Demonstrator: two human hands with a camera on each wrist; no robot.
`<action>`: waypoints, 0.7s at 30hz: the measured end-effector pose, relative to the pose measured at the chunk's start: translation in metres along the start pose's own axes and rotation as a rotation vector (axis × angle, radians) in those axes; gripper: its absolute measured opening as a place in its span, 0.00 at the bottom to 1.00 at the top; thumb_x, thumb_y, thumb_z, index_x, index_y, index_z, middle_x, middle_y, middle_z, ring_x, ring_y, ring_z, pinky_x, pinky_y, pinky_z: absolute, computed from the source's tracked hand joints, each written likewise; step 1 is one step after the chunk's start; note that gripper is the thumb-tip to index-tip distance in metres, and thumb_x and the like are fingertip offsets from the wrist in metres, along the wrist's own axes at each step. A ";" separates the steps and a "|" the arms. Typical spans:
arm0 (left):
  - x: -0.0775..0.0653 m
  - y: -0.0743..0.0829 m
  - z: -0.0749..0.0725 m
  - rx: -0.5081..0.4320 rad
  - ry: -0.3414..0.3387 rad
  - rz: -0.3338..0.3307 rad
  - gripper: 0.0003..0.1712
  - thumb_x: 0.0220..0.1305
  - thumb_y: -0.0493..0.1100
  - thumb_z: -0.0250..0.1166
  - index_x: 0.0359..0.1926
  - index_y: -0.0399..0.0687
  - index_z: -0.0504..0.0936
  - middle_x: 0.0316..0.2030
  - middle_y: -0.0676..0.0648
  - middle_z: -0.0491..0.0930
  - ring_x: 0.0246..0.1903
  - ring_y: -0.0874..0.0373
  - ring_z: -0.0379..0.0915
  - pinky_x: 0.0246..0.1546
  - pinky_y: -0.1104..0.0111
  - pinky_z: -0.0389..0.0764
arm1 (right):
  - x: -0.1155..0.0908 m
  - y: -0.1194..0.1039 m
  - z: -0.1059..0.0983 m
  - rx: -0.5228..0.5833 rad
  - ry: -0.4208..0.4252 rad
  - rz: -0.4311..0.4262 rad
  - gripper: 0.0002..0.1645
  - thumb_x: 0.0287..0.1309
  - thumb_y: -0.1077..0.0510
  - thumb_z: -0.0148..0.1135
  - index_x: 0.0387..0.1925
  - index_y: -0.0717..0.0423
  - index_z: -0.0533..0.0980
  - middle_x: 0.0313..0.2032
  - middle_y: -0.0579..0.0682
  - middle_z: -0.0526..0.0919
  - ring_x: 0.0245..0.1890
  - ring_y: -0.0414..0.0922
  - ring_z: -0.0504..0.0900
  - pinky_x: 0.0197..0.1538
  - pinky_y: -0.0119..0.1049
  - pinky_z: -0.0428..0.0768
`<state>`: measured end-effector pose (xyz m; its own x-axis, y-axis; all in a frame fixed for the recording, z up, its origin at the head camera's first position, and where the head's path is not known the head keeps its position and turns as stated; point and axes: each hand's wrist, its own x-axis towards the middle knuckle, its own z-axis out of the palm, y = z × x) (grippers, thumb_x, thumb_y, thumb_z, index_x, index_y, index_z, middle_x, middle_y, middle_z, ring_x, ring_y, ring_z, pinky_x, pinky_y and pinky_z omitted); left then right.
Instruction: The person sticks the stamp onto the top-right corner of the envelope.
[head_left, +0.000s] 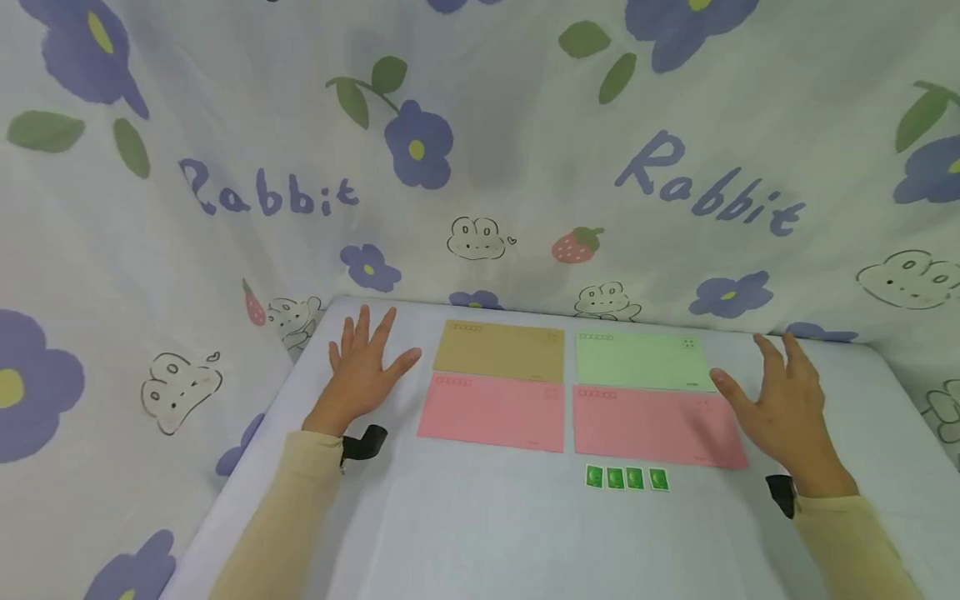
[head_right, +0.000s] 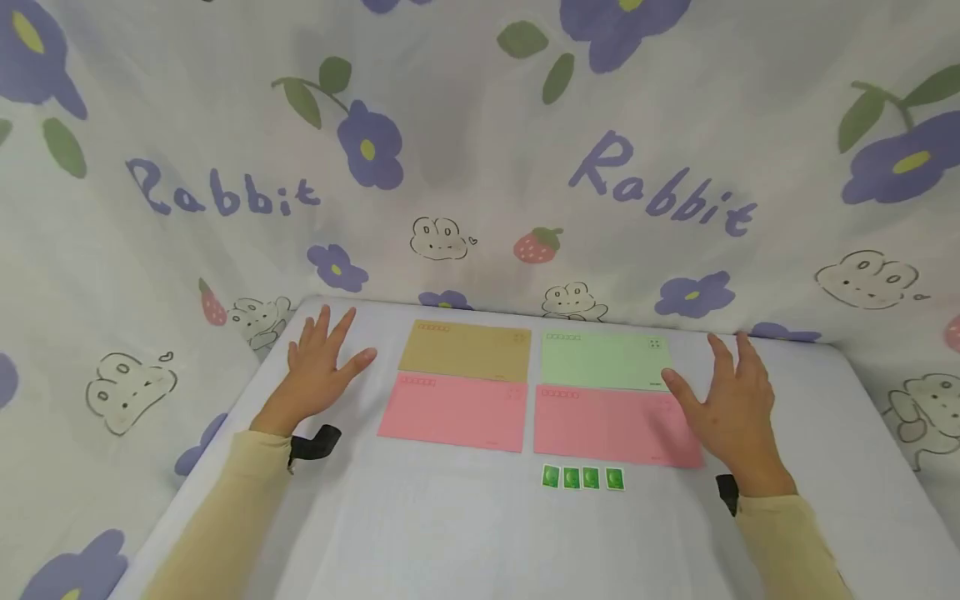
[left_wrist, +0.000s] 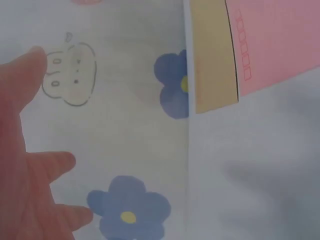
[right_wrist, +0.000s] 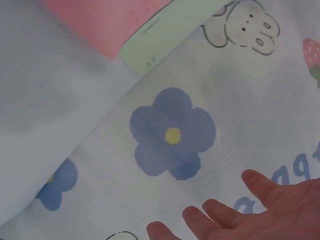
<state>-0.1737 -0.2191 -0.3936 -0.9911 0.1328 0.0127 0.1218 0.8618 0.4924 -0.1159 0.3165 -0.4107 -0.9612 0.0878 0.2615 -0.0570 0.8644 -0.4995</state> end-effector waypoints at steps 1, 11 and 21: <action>-0.001 0.001 0.001 -0.007 -0.001 -0.004 0.52 0.70 0.71 0.51 0.81 0.51 0.44 0.78 0.34 0.27 0.75 0.32 0.16 0.65 0.29 0.24 | -0.001 -0.002 0.001 0.007 -0.001 -0.002 0.51 0.69 0.39 0.57 0.73 0.74 0.51 0.74 0.78 0.39 0.70 0.80 0.41 0.62 0.82 0.41; -0.005 0.008 0.008 -0.038 -0.004 -0.005 0.50 0.71 0.70 0.51 0.81 0.51 0.43 0.78 0.34 0.27 0.75 0.33 0.16 0.66 0.29 0.25 | -0.013 -0.026 0.006 0.039 0.012 -0.006 0.51 0.68 0.39 0.58 0.74 0.71 0.52 0.74 0.76 0.40 0.71 0.79 0.41 0.65 0.79 0.39; -0.011 0.021 0.025 -0.098 0.040 0.010 0.50 0.72 0.68 0.52 0.81 0.51 0.43 0.79 0.34 0.31 0.76 0.33 0.21 0.67 0.29 0.29 | -0.024 -0.038 0.011 0.028 0.072 -0.027 0.50 0.66 0.40 0.61 0.73 0.70 0.56 0.73 0.76 0.47 0.69 0.79 0.47 0.65 0.79 0.42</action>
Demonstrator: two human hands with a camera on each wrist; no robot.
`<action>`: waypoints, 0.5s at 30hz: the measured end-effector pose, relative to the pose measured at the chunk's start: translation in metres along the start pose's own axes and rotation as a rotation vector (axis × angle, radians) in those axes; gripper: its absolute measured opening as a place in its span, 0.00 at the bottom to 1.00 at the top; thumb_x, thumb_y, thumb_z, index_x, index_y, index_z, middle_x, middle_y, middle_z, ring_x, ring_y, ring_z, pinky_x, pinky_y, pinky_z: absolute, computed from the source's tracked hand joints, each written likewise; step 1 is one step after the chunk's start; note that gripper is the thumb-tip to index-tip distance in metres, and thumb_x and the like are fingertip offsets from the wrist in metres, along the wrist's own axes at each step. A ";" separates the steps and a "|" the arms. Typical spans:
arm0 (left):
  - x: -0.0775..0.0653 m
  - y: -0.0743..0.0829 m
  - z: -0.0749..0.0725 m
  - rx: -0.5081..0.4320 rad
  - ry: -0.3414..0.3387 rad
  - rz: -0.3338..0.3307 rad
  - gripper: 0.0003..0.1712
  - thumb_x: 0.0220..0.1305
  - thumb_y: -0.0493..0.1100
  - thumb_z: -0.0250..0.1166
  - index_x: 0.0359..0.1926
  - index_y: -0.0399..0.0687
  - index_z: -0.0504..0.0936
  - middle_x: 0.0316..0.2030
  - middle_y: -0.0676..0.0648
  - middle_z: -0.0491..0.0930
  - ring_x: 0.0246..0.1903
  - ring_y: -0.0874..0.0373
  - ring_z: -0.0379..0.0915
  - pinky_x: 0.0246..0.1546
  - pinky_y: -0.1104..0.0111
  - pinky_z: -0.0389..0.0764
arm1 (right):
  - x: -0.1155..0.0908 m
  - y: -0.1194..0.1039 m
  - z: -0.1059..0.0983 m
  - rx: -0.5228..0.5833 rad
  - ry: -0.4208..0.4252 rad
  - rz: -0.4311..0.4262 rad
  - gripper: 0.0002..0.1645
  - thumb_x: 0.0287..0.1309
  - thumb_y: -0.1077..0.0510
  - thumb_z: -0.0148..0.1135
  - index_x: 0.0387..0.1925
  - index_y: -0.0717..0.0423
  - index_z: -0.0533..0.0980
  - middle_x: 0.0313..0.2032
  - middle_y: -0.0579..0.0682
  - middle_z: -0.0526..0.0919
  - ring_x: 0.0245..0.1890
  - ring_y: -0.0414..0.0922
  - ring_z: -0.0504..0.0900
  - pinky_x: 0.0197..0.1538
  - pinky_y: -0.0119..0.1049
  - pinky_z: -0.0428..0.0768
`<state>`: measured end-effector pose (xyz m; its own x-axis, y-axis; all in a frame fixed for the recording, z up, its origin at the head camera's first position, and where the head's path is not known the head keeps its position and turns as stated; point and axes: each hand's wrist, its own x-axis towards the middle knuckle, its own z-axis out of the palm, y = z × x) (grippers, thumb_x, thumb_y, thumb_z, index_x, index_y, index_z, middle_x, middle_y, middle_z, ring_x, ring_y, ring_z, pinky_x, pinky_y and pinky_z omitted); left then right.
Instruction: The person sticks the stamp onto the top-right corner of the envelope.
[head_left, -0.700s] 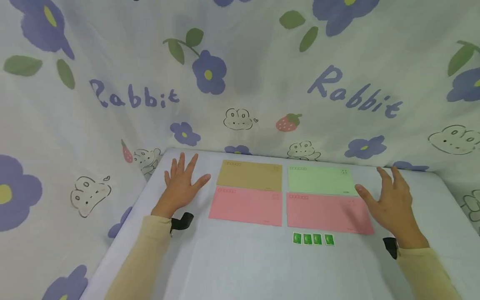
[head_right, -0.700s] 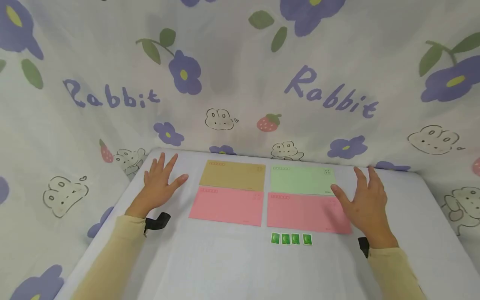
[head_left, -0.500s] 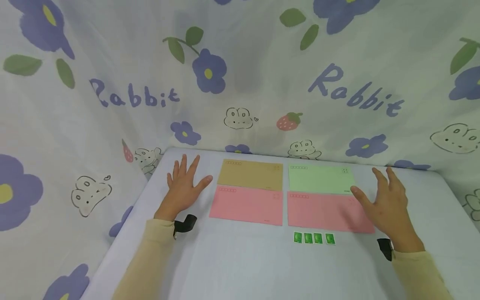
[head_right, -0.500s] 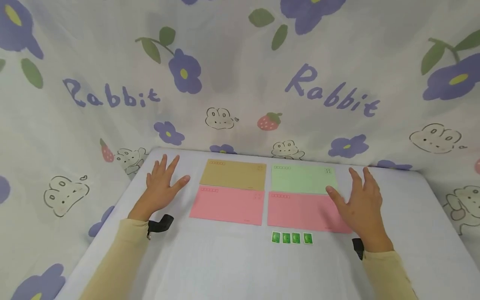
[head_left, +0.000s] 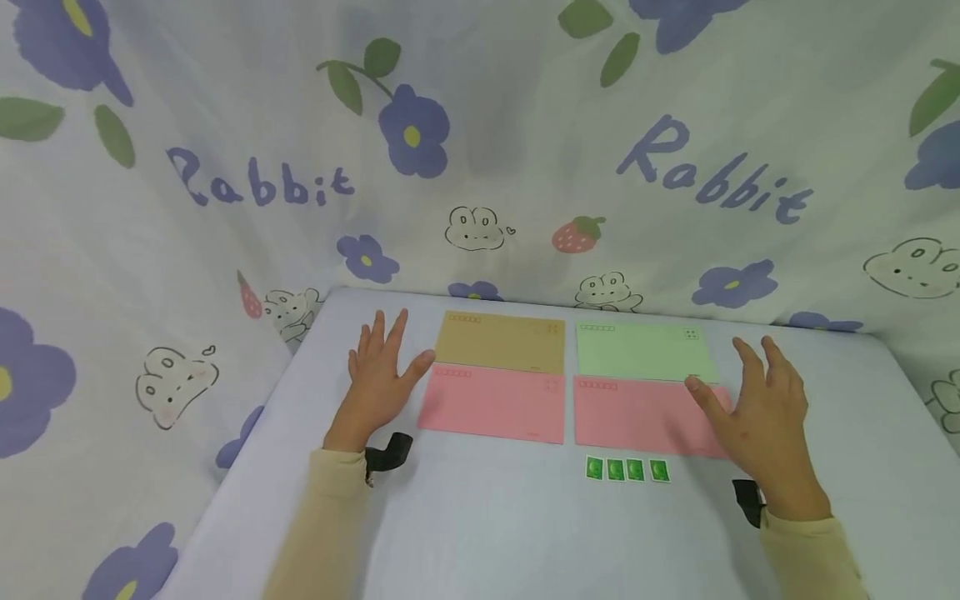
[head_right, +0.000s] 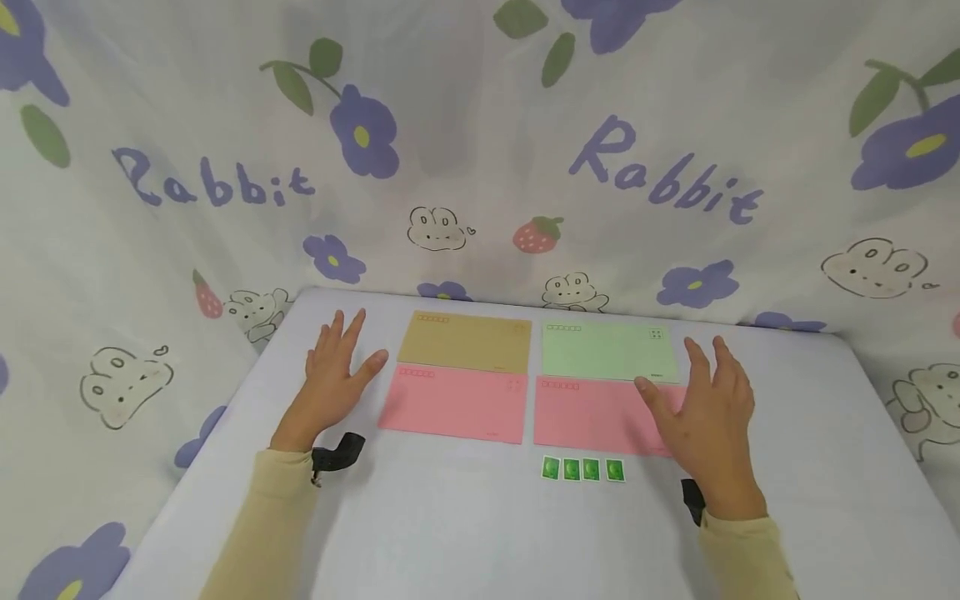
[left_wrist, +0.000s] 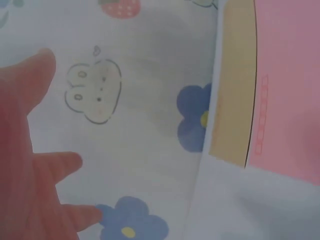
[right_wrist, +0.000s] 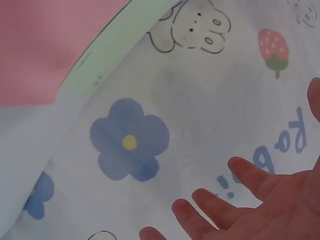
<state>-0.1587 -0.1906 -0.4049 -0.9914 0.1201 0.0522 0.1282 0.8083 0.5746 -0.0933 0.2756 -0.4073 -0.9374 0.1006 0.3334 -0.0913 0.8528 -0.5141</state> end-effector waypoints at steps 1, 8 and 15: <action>-0.002 0.002 0.002 -0.005 0.003 0.003 0.49 0.72 0.68 0.52 0.81 0.52 0.43 0.79 0.34 0.31 0.76 0.33 0.21 0.67 0.29 0.29 | -0.001 -0.002 0.002 0.001 -0.005 -0.001 0.50 0.66 0.40 0.61 0.73 0.70 0.56 0.73 0.76 0.47 0.69 0.79 0.47 0.65 0.79 0.42; -0.011 0.018 0.015 -0.061 0.018 0.018 0.47 0.72 0.66 0.53 0.81 0.54 0.45 0.79 0.35 0.34 0.76 0.33 0.22 0.68 0.30 0.30 | -0.009 -0.017 0.015 0.030 -0.049 -0.004 0.50 0.64 0.41 0.64 0.73 0.69 0.57 0.73 0.76 0.49 0.69 0.79 0.49 0.63 0.79 0.45; -0.016 0.024 0.033 -0.112 0.027 -0.003 0.47 0.72 0.66 0.52 0.81 0.55 0.44 0.79 0.36 0.34 0.77 0.35 0.24 0.68 0.31 0.30 | -0.019 -0.032 0.031 0.087 -0.102 -0.049 0.48 0.63 0.42 0.65 0.72 0.65 0.59 0.73 0.73 0.52 0.68 0.78 0.51 0.62 0.79 0.46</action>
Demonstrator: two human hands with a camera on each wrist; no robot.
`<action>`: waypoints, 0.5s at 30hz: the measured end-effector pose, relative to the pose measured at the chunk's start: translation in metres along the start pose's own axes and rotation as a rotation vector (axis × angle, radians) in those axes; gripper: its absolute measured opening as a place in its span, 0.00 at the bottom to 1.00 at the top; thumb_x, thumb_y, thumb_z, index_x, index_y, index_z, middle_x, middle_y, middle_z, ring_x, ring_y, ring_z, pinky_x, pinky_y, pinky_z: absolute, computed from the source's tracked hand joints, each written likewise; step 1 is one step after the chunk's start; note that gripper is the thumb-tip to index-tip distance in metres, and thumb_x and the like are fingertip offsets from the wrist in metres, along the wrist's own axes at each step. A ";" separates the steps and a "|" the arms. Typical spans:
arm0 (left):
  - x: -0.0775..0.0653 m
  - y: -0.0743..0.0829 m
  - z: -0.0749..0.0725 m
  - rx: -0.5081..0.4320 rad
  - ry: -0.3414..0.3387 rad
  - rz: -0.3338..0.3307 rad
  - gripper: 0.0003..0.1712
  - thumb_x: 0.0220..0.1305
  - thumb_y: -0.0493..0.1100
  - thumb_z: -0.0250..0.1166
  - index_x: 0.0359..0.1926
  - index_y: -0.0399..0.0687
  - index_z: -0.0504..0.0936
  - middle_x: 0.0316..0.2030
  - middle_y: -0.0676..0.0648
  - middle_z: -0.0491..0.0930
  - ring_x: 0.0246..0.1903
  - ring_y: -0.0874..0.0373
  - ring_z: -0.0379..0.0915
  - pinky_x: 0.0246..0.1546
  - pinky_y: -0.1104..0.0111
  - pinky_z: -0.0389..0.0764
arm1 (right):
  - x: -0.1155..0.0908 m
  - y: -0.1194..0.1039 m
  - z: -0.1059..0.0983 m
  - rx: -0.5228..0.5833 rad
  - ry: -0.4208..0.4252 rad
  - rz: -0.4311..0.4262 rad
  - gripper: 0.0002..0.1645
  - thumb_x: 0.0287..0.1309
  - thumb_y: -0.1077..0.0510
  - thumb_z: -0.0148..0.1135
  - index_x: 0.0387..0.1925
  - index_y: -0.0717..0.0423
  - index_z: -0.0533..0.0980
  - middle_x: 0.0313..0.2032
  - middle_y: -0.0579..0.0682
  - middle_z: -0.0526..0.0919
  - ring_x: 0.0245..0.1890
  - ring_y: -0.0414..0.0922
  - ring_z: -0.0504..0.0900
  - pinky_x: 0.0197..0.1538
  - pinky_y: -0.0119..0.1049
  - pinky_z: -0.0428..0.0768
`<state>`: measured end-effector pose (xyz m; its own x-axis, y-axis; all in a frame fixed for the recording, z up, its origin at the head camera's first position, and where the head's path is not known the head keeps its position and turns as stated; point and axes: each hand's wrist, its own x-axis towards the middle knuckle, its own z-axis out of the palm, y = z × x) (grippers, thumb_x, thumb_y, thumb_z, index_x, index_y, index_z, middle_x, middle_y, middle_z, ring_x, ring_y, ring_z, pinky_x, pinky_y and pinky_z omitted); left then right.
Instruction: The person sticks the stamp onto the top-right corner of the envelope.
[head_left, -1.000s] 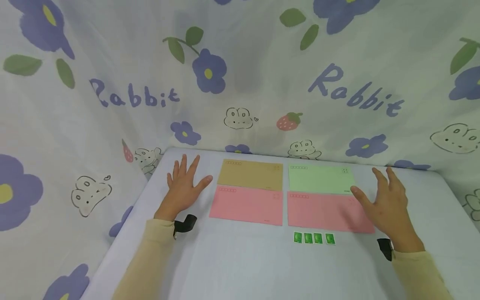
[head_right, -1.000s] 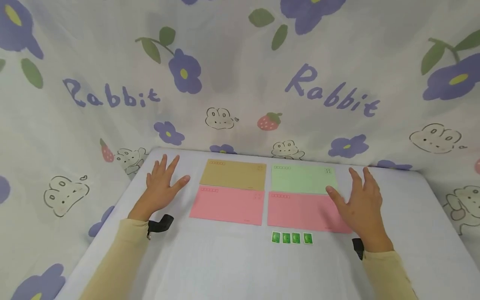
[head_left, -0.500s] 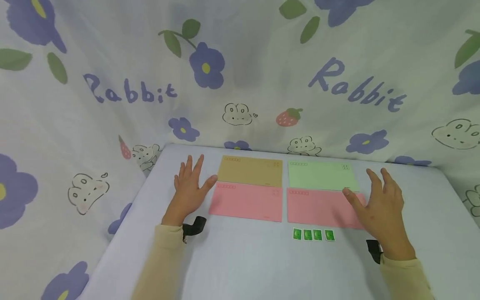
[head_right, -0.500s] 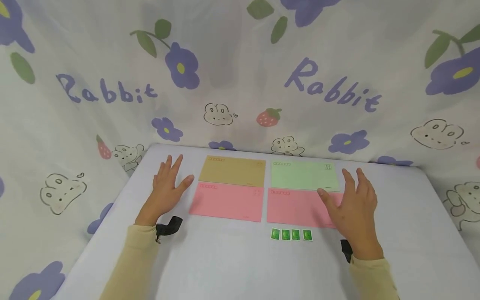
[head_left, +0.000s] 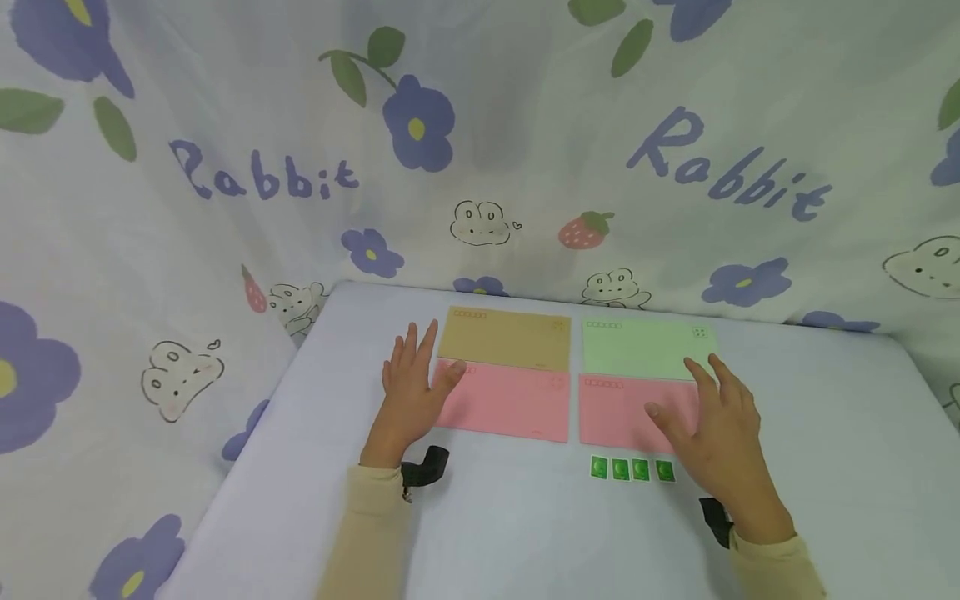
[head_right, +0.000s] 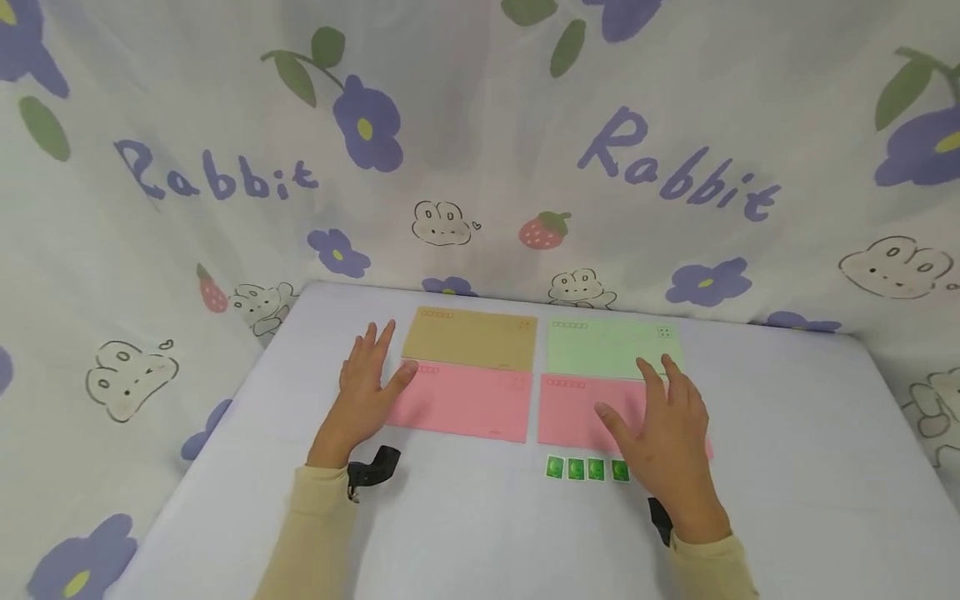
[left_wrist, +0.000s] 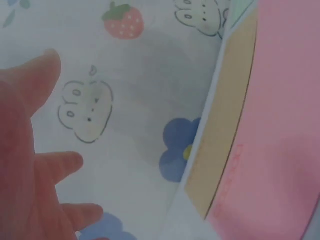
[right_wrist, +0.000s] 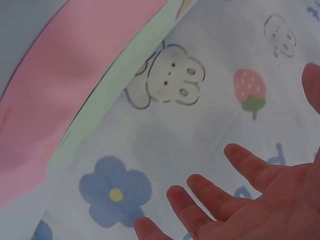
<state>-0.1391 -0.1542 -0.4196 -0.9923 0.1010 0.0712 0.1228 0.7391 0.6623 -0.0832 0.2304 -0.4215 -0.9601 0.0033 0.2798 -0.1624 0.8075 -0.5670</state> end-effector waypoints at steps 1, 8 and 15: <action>-0.001 0.001 0.003 -0.006 -0.002 -0.003 0.47 0.72 0.66 0.53 0.81 0.55 0.44 0.79 0.37 0.34 0.77 0.35 0.24 0.68 0.31 0.30 | -0.001 -0.002 0.003 0.004 -0.006 -0.013 0.48 0.63 0.42 0.66 0.72 0.65 0.60 0.72 0.73 0.52 0.68 0.77 0.52 0.62 0.78 0.47; -0.002 0.010 0.022 -0.012 -0.001 0.039 0.50 0.70 0.66 0.56 0.81 0.53 0.46 0.79 0.36 0.38 0.77 0.34 0.27 0.69 0.32 0.30 | -0.006 -0.013 0.017 0.034 -0.031 -0.068 0.46 0.59 0.44 0.70 0.70 0.63 0.64 0.71 0.70 0.58 0.66 0.75 0.57 0.60 0.76 0.54; -0.001 0.018 0.041 0.013 -0.024 0.088 0.50 0.68 0.62 0.62 0.80 0.48 0.50 0.78 0.35 0.45 0.76 0.33 0.35 0.71 0.34 0.37 | -0.007 -0.014 0.025 0.020 -0.073 -0.080 0.39 0.62 0.50 0.69 0.67 0.67 0.67 0.63 0.71 0.68 0.63 0.71 0.63 0.61 0.70 0.63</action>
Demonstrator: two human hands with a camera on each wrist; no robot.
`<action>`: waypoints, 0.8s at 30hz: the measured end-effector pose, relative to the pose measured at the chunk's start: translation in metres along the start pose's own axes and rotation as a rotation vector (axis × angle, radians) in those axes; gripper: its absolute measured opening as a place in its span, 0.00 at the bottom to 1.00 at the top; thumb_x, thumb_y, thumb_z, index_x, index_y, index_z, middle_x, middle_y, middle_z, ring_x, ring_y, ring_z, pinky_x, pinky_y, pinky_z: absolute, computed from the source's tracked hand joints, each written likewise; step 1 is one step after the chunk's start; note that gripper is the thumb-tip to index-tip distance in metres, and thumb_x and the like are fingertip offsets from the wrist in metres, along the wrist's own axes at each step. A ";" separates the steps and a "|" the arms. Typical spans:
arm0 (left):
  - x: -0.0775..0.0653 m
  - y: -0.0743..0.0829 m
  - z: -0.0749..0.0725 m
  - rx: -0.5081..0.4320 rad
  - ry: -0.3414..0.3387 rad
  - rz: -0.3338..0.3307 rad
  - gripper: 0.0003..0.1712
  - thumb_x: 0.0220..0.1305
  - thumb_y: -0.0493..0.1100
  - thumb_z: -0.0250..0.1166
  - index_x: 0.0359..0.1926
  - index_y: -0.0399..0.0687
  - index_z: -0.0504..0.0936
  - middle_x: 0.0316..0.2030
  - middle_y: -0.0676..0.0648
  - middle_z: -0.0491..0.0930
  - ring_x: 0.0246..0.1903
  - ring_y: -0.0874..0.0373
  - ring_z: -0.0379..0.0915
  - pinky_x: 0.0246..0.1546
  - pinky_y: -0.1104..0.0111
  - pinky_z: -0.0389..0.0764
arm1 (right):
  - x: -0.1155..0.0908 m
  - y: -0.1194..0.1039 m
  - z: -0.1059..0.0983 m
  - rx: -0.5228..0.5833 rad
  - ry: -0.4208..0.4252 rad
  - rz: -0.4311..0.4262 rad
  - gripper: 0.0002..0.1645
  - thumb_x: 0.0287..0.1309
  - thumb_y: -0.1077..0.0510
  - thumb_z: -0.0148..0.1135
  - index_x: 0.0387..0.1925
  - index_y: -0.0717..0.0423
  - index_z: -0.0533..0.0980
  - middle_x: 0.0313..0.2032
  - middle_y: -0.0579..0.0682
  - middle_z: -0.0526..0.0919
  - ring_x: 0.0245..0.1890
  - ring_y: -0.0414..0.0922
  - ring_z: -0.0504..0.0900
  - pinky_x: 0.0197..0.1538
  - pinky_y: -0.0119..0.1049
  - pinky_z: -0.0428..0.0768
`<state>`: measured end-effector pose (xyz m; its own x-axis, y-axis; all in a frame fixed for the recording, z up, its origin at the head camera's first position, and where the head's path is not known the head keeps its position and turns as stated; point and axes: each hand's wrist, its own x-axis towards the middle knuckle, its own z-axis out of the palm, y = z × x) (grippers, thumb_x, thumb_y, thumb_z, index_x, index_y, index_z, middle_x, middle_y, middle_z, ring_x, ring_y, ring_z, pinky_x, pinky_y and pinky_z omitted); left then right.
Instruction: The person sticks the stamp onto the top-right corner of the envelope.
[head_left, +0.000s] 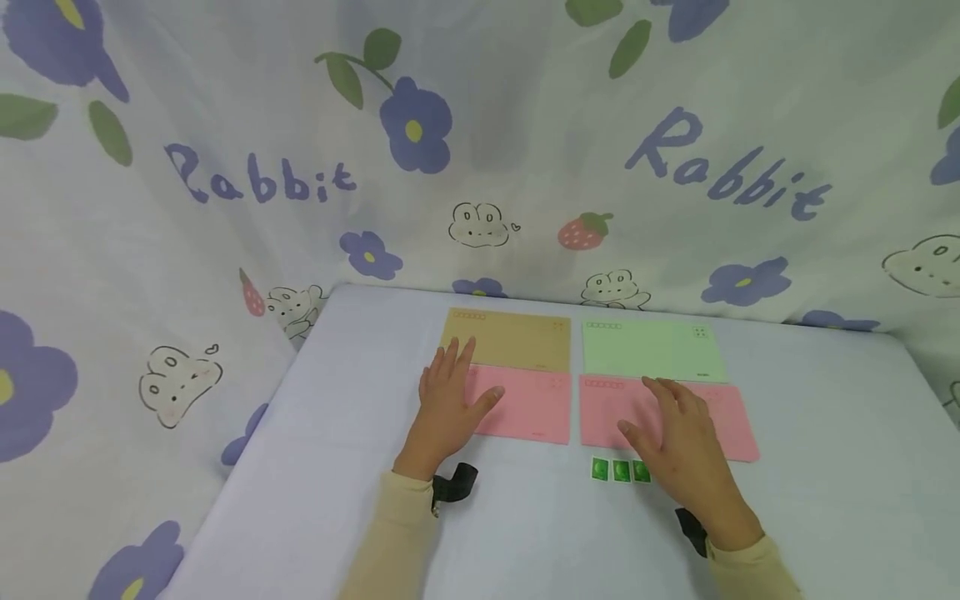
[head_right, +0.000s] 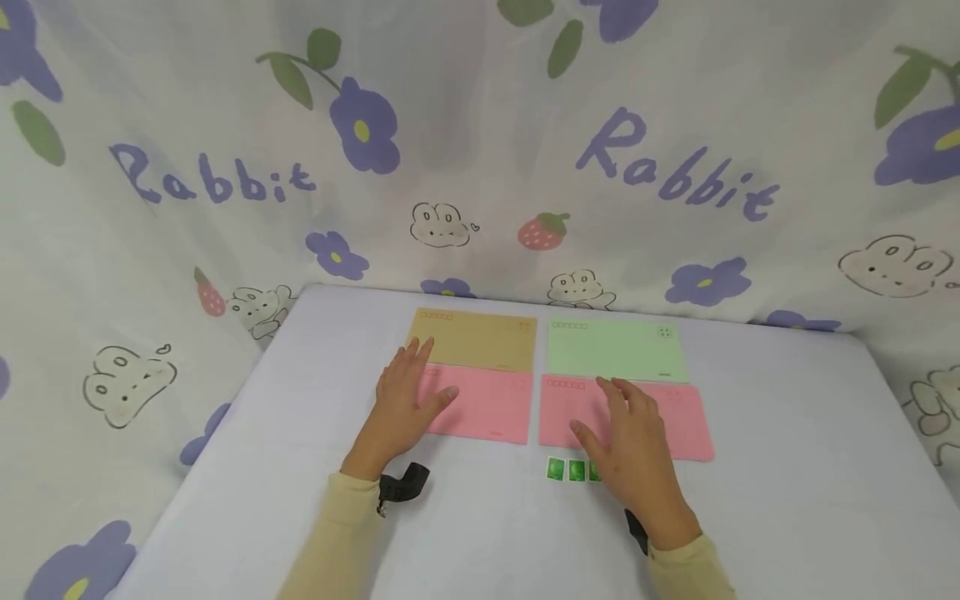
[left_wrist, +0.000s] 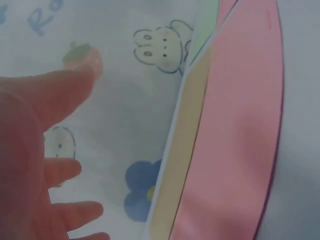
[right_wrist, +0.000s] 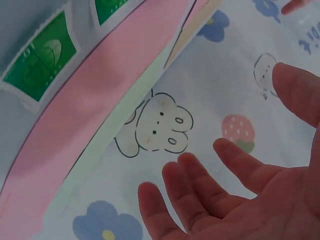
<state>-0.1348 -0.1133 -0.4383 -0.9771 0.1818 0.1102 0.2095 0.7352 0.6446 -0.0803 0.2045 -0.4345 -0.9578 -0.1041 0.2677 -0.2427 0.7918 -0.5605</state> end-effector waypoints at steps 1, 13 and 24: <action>0.000 0.000 0.002 0.002 0.000 0.004 0.50 0.68 0.61 0.63 0.80 0.48 0.51 0.78 0.35 0.46 0.76 0.33 0.36 0.71 0.35 0.38 | 0.000 0.000 0.001 -0.002 -0.010 0.003 0.39 0.63 0.50 0.68 0.66 0.68 0.67 0.62 0.71 0.69 0.63 0.70 0.64 0.61 0.69 0.65; -0.001 0.006 0.013 -0.017 -0.030 0.004 0.47 0.68 0.56 0.65 0.79 0.46 0.55 0.77 0.37 0.52 0.76 0.38 0.44 0.73 0.41 0.49 | -0.002 -0.002 0.013 -0.019 -0.126 0.032 0.34 0.62 0.53 0.69 0.63 0.67 0.71 0.56 0.65 0.77 0.59 0.63 0.71 0.60 0.63 0.73; -0.002 0.008 0.021 0.026 -0.055 -0.008 0.44 0.67 0.55 0.67 0.76 0.43 0.61 0.76 0.37 0.56 0.75 0.40 0.48 0.74 0.45 0.52 | -0.005 -0.003 0.020 -0.029 -0.164 0.012 0.27 0.62 0.53 0.69 0.56 0.66 0.77 0.53 0.62 0.80 0.56 0.60 0.74 0.59 0.59 0.75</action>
<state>-0.1301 -0.0943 -0.4497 -0.9755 0.2109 0.0627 0.2030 0.7531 0.6258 -0.0780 0.1902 -0.4499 -0.9736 -0.1889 0.1284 -0.2284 0.8107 -0.5391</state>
